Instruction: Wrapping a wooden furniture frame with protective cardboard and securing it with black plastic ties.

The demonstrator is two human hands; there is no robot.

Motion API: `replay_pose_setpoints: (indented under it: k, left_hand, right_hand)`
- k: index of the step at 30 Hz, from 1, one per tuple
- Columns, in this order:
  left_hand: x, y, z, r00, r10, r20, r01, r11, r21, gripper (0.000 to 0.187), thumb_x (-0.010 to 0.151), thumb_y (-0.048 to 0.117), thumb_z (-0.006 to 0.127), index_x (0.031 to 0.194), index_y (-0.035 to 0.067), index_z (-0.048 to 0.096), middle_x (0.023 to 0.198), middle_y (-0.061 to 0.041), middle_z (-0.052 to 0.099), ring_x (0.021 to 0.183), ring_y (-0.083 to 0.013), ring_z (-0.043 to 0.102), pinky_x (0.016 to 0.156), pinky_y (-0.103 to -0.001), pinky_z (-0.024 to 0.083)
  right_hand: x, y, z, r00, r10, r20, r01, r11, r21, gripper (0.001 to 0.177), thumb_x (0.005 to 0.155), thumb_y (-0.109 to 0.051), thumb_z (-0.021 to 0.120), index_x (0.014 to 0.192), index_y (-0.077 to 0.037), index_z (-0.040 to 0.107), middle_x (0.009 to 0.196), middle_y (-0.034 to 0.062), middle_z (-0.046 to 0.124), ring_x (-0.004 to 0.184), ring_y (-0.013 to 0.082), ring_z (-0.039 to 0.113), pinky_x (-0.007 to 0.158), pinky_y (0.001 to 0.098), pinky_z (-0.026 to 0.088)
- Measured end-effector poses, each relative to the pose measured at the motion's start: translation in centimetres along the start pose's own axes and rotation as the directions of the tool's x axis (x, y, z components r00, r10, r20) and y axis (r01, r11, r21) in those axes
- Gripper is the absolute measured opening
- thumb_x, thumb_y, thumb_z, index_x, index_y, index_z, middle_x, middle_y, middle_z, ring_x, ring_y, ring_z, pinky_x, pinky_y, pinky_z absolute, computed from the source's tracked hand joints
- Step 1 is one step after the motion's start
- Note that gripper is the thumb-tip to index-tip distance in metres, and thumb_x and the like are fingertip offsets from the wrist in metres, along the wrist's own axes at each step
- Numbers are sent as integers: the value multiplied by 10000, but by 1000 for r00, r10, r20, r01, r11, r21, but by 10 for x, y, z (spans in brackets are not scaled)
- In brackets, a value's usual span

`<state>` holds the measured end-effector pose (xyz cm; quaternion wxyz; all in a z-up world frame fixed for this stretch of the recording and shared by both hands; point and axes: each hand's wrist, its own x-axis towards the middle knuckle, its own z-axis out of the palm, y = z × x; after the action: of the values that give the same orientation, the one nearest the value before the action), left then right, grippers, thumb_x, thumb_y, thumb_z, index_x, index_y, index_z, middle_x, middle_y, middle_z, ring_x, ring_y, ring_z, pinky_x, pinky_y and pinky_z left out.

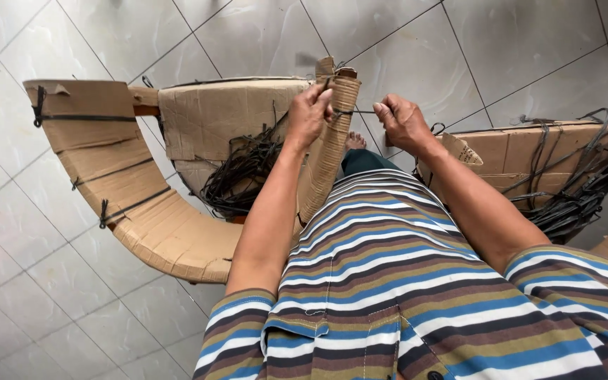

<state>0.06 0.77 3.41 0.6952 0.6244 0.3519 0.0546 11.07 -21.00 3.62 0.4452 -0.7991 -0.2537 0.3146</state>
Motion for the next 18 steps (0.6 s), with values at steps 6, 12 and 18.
replay_pose_setpoints:
  k: [6,12,18]
  left_hand:
    - [16,-20,13,932,219,288,-353,729,586,200,1000,121,646,1189,147,704,1058,-69,805,805,-185,802,632,-308,692]
    - [-7,10,18,918,247,311,-375,797,473,163,978,203,594,856,99,624,814,-109,702,692,-257,656,602,-407,519]
    - [-11,6,14,991,89,99,-122,902,415,313,977,431,588,834,213,761,666,83,600,665,-81,531,589,-310,401]
  right_hand:
    - [20,-61,0,951,-293,101,307,852,-425,261,1083,-232,622,991,11,638,1316,175,558,798,272,640,656,418,598]
    - [48,-76,2,919,-321,229,377,885,-271,160,1116,-222,534,1114,-82,612,1051,135,692,850,349,660,633,480,514]
    - [33,-70,-4,960,-200,196,248,931,-266,149,1101,-148,619,1143,-10,585,852,171,712,649,304,635,538,427,495]
